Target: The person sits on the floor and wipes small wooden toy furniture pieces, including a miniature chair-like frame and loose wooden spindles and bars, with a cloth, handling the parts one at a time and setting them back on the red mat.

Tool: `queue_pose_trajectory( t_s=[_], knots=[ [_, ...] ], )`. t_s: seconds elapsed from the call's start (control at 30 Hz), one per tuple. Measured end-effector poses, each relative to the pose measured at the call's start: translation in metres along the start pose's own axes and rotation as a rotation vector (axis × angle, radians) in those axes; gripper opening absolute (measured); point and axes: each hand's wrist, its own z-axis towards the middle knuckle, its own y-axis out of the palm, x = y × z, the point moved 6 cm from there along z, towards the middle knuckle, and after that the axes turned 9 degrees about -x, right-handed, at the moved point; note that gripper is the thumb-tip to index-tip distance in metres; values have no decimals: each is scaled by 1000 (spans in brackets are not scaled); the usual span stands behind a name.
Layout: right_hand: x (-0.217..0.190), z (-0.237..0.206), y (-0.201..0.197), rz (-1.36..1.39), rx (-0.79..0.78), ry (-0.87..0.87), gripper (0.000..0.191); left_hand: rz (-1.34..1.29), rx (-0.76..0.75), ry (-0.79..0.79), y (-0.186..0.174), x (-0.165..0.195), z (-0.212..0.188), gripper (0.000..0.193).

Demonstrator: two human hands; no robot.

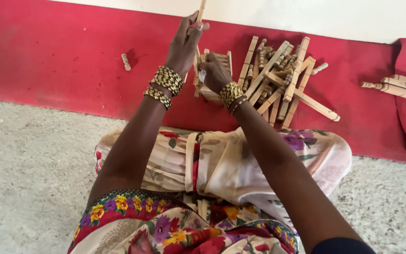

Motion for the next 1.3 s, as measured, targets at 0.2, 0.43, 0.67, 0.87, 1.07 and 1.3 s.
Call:
queue_pose_trajectory(
  t_s=[0.2,0.43,0.67,0.87,1.07,1.3],
  knots=[
    [3,-14,-6,13,-66,70,17,-192,6,244,-3,0,8,51],
    [5,-25,-58,-385,490,-23,6,-13,-29,143,5,-3,11,45],
    [6,10,-29,-602,206,-35,22,77,0,126,16,6,8,51],
    [13,3,-25,-832,112,-60,23,91,46,269,15,0,17,49],
    [13,-19,-21,-114,-130,58,5,37,30,171,13,0,23,40],
    [-35,-76,3,-359,-33,-180,8,-51,-9,165,9,1,20,37]
  ],
)
